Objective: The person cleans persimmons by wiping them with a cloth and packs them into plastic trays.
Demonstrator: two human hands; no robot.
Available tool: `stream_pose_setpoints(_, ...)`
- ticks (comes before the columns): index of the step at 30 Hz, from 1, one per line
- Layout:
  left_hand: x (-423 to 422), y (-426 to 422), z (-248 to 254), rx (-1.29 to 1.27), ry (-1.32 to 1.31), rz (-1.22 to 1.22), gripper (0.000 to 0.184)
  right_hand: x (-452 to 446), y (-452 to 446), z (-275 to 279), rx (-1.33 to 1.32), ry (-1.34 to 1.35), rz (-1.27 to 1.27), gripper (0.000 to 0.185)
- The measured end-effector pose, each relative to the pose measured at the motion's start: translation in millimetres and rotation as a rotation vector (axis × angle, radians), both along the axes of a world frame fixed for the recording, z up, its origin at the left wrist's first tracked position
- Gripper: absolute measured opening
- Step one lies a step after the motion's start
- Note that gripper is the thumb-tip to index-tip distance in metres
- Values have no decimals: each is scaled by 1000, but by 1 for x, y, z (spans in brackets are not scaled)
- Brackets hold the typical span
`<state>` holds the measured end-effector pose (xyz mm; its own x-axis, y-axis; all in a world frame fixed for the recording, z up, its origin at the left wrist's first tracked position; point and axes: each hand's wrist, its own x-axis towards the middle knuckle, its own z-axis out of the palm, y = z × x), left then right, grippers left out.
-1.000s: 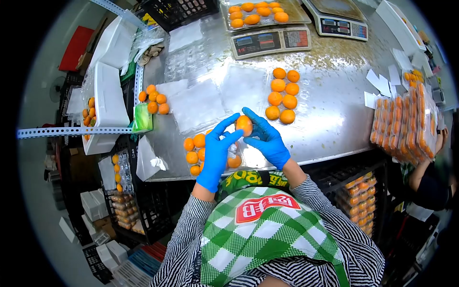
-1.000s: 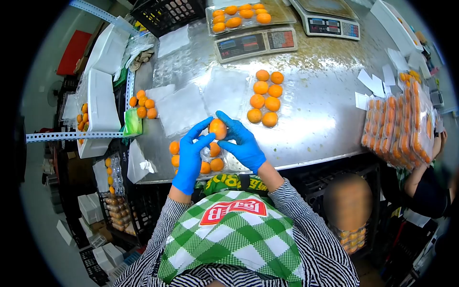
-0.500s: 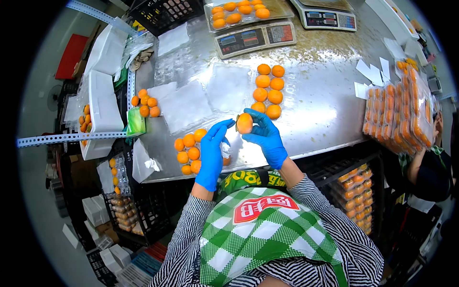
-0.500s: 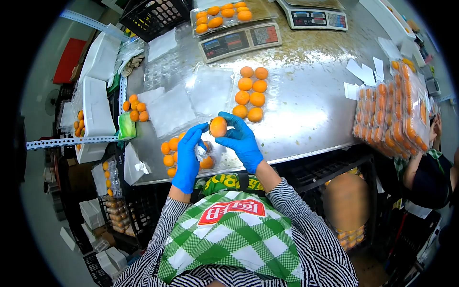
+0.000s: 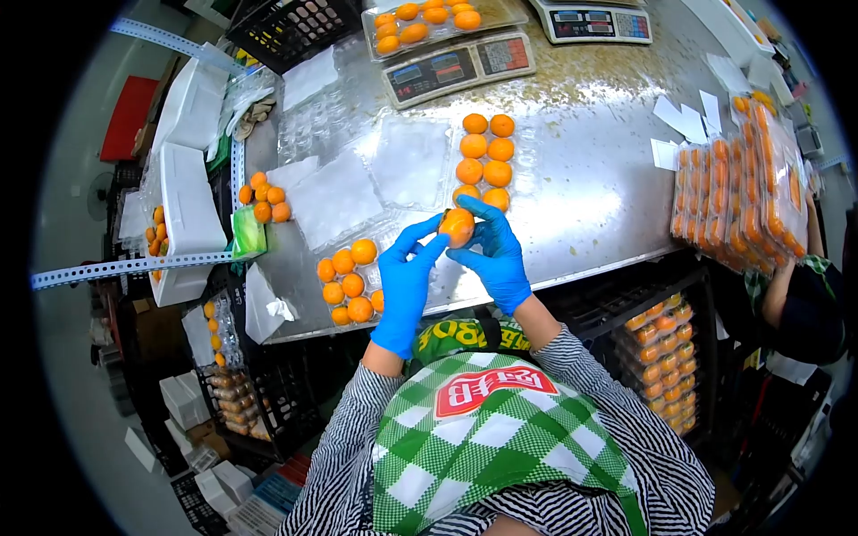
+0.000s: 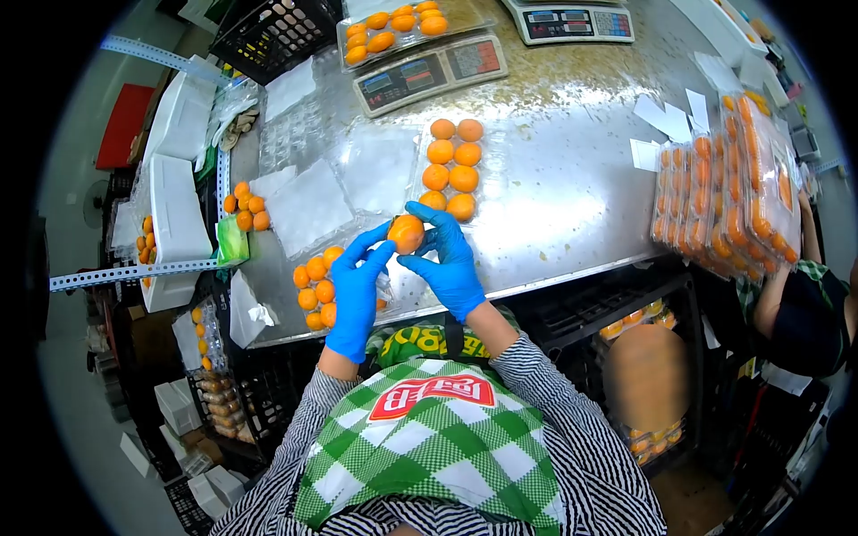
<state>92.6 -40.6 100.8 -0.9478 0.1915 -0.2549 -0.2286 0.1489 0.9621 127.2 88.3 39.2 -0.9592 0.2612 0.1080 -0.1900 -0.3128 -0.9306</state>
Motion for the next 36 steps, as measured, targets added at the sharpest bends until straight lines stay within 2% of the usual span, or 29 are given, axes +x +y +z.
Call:
stream_pose_setpoints(6,2,0,4,-12,-53,-39,35,9,3,2,-7,-42,17,67)
stream_pose_setpoints(12,5,-7,-3,132,-117,-82,43,10,-2,17,363,147,-197,74)
stream_pose_setpoints(18,2,-21,9,110,11,-153,51,5,-5,27,336,215,-109,73)
stream_pose_setpoints(21,1,-22,11,83,85,-166,54,0,-3,25,130,228,18,67)
stream_pose_setpoints(27,1,-24,8,57,75,-148,54,-7,-6,30,-138,-52,18,32)
stream_pose_setpoints(33,-4,-22,13,49,22,-146,52,-12,1,33,-244,-285,52,25)
stream_pose_setpoints(36,-7,-21,9,-6,70,-164,51,-15,4,26,-308,-309,79,28)
